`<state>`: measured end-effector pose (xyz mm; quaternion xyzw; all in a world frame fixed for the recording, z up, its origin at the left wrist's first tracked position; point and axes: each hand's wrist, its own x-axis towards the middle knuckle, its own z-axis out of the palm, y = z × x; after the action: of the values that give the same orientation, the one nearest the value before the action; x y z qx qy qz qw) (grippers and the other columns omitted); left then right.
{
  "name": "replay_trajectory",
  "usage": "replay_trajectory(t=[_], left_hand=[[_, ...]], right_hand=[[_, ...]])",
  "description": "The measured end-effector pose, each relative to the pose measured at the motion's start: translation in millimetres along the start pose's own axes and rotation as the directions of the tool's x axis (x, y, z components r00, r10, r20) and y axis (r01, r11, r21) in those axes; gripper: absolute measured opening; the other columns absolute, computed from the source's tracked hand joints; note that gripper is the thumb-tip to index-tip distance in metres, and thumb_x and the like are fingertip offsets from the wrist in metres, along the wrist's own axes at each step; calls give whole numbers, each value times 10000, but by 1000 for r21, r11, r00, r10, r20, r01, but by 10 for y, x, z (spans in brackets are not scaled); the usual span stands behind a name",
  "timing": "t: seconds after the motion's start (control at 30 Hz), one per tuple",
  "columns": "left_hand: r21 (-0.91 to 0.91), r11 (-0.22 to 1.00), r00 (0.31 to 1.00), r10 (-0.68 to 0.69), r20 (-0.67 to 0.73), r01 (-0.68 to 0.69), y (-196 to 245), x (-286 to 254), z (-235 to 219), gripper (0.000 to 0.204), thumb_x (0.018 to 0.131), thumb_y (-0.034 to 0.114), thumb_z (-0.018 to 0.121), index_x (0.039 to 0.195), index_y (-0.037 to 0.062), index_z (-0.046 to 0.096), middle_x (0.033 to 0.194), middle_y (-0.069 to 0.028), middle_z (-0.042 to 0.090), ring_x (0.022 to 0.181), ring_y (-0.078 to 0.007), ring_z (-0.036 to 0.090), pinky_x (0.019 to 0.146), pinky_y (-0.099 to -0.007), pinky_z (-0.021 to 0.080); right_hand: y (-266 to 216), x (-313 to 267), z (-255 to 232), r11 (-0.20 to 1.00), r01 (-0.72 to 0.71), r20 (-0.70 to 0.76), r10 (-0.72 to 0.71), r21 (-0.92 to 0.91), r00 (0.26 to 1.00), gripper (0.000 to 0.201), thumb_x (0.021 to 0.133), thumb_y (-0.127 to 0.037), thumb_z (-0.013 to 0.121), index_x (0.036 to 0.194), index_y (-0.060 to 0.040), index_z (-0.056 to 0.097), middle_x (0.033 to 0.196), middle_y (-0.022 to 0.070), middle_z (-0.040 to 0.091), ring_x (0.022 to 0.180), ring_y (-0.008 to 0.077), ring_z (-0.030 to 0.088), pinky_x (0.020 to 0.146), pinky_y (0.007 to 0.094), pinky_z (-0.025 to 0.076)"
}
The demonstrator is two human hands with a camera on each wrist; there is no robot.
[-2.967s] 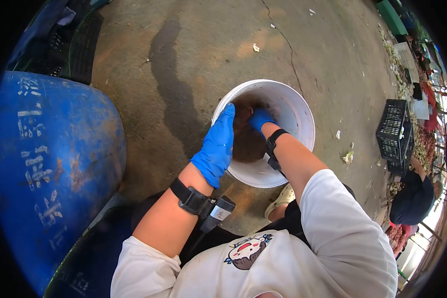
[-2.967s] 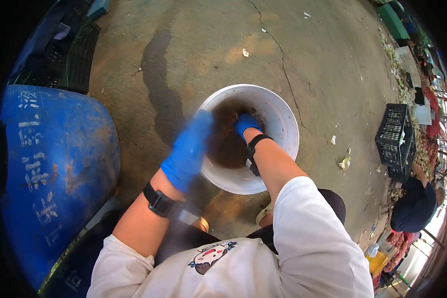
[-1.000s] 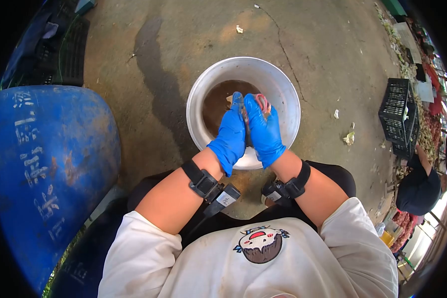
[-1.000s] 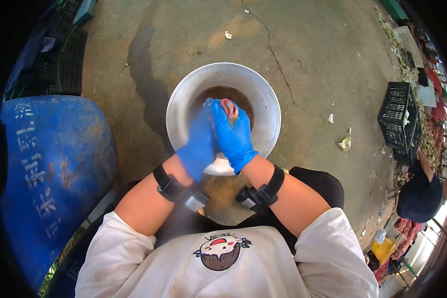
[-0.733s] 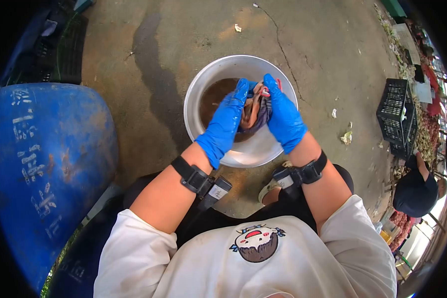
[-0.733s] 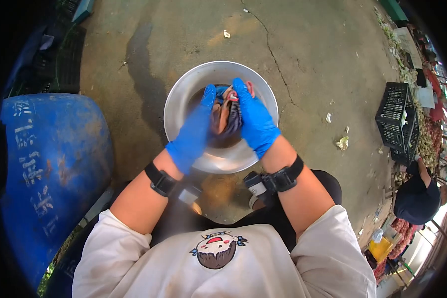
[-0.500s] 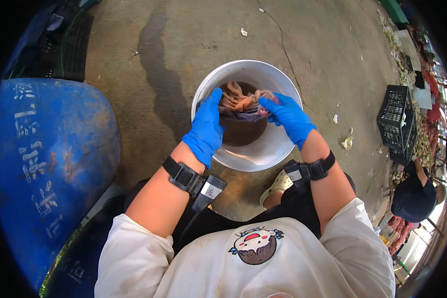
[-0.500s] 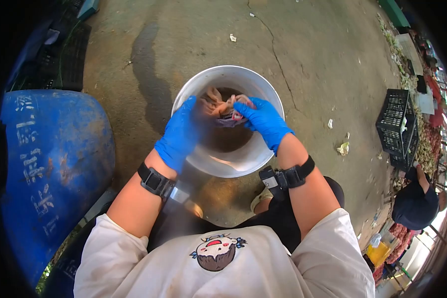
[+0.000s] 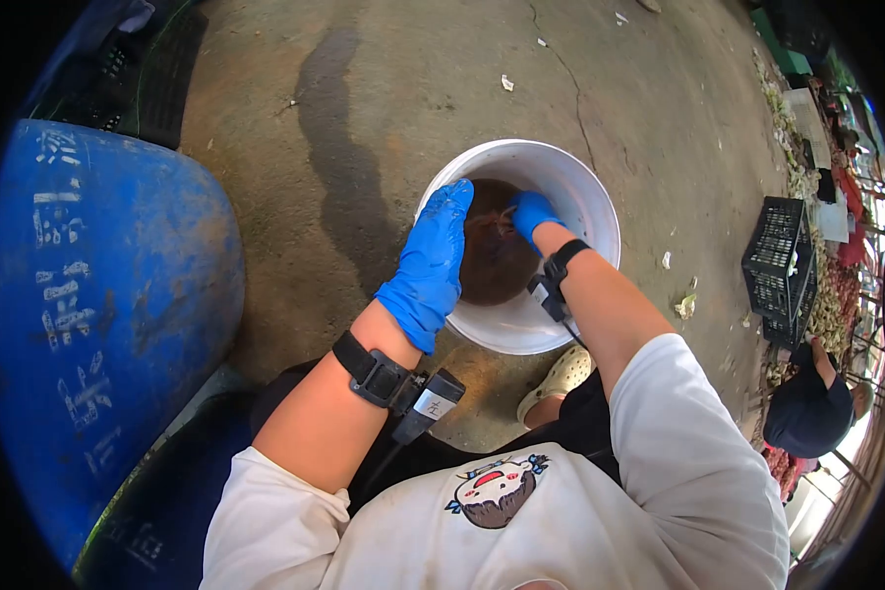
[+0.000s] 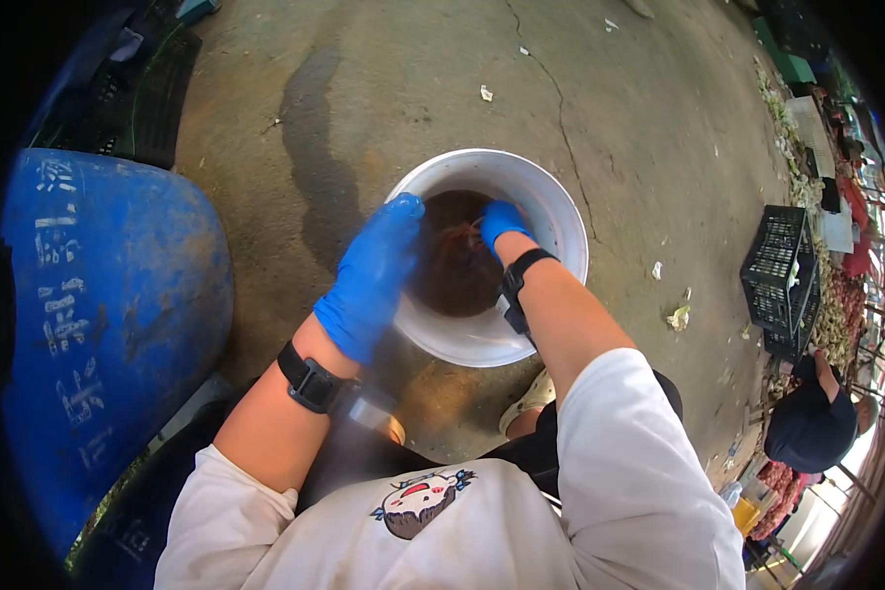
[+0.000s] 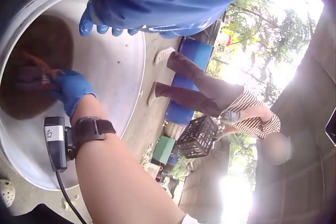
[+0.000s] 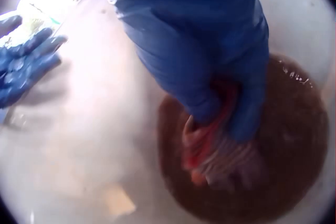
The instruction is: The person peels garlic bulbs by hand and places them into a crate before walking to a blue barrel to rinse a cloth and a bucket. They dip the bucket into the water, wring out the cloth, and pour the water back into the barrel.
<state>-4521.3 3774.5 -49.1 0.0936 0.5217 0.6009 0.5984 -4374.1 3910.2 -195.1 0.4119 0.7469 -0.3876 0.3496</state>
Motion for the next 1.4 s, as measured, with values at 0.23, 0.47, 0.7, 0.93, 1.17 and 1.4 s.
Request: replay_trajectory(t=[0.23, 0.47, 0.7, 0.93, 1.17, 1.4], left_hand=[[13, 999, 997, 51, 53, -52, -27, 20, 21, 462, 859, 379, 581, 1199, 74, 512, 1110, -3, 513, 999, -96, 450, 860, -254, 373], [5, 997, 996, -81, 47, 81, -149, 146, 64, 489, 839, 247, 593, 1250, 22, 451, 1208, -83, 490, 1078, -173, 460, 917, -283, 365], [755, 518, 915, 227, 333, -403, -598, 308, 80, 649, 690, 134, 680, 1269, 13, 412, 1239, -196, 452, 1206, -307, 411, 1019, -366, 322], [-518, 803, 940, -143, 309, 293, -276, 272, 332, 327, 845, 123, 524, 1152, 15, 484, 1085, -124, 566, 1020, -243, 552, 888, -330, 458], [-436, 865, 952, -134, 274, 247, -405, -27, 485, 333, 845, 102, 478, 1161, -3, 475, 1092, -132, 558, 1030, -243, 547, 891, -371, 463], [-471, 727, 853, -319, 412, 500, -233, -94, 712, 346, 909, 250, 491, 1236, 140, 470, 1196, -34, 521, 1048, -206, 534, 930, -359, 432]], right_hand=[[695, 665, 162, 983, -33, 124, 11, 180, 992, 283, 757, -147, 573, 1023, -110, 662, 1015, 103, 645, 901, 249, 600, 834, 370, 452], [-124, -460, -144, 910, 379, 393, -291, -167, 872, 272, 734, -171, 634, 959, -19, 650, 827, 110, 642, 681, 200, 612, 601, 269, 492], [-314, -1532, -684, 518, 232, -98, -272, 823, 957, 321, 816, -135, 615, 1099, 9, 572, 1007, 98, 599, 878, 162, 588, 683, 295, 531], [-355, -1896, -208, 75, 423, -429, 198, 903, 881, 410, 906, -343, 504, 1254, -132, 448, 1215, 20, 492, 1132, 159, 455, 918, 364, 389], [-301, -1552, -53, -412, 680, -658, 221, 606, 720, 343, 878, -152, 559, 1196, -60, 468, 1125, 103, 549, 1069, 202, 533, 926, 350, 450], [-370, -1621, 70, 334, 716, -772, 59, 612, 633, 439, 882, -206, 520, 1283, -63, 410, 1291, 145, 434, 1177, 270, 444, 983, 351, 346]])
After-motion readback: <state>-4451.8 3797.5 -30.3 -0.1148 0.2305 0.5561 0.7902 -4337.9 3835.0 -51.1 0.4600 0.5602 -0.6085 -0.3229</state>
